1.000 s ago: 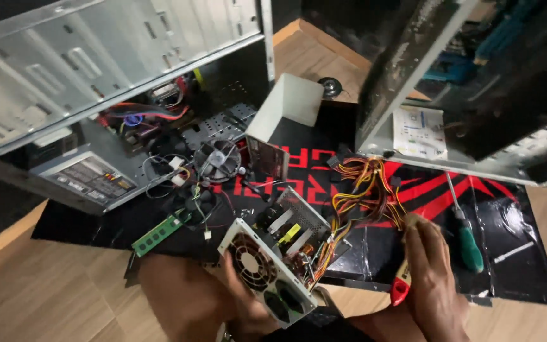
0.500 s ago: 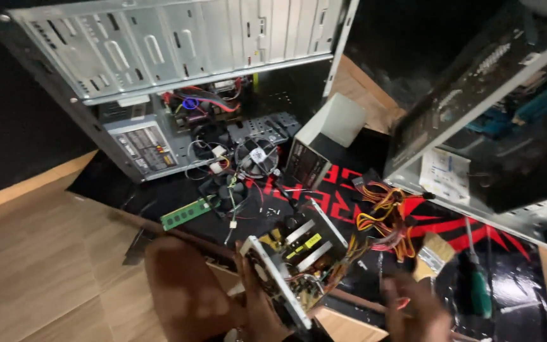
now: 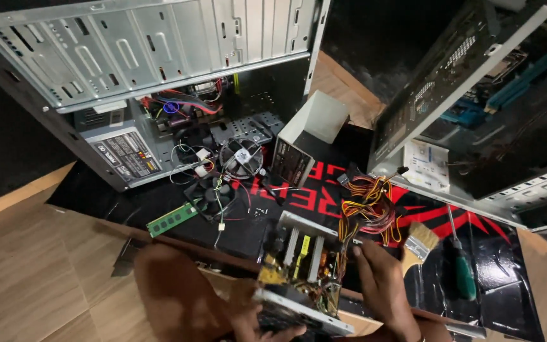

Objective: The person cleans a computer power supply unit using a brush and a screwdriver. They remove the fan cover, brush the internal components, and then reassemble the unit.

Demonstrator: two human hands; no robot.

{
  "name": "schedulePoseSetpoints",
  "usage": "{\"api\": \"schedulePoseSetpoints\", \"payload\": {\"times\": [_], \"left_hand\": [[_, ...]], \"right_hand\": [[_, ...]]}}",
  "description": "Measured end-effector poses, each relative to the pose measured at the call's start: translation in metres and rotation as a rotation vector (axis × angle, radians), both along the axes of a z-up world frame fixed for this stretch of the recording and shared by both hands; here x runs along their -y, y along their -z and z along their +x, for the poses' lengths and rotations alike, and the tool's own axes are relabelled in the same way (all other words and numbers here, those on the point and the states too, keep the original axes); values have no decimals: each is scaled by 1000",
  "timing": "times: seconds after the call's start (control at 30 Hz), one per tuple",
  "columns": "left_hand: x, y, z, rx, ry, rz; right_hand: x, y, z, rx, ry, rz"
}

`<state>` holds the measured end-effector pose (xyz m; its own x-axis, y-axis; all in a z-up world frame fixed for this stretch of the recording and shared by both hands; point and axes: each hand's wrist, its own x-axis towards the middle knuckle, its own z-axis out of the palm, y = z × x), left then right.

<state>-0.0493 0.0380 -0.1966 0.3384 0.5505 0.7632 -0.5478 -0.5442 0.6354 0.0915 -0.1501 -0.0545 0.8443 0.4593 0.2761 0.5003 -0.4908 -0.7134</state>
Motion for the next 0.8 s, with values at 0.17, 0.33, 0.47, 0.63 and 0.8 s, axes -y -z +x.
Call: {"api": "schedulePoseSetpoints", "payload": {"times": [0.17, 0.33, 0.47, 0.63, 0.8], "left_hand": [[-18, -97, 12, 79, 81, 246], [-19, -54, 1, -53, -50, 385], [5, -66, 10, -288, -185, 241], [2, -92, 31, -424, -66, 306], [-19, -145, 36, -436, 56, 368]], "right_hand": [[-5, -25, -13, -102, 71, 146], [8, -36, -60, -40, 148, 239], [-4, -45, -87, -89, 67, 343], [16, -17, -73, 9, 119, 137], [42, -45, -40, -96, 2, 213]]}}
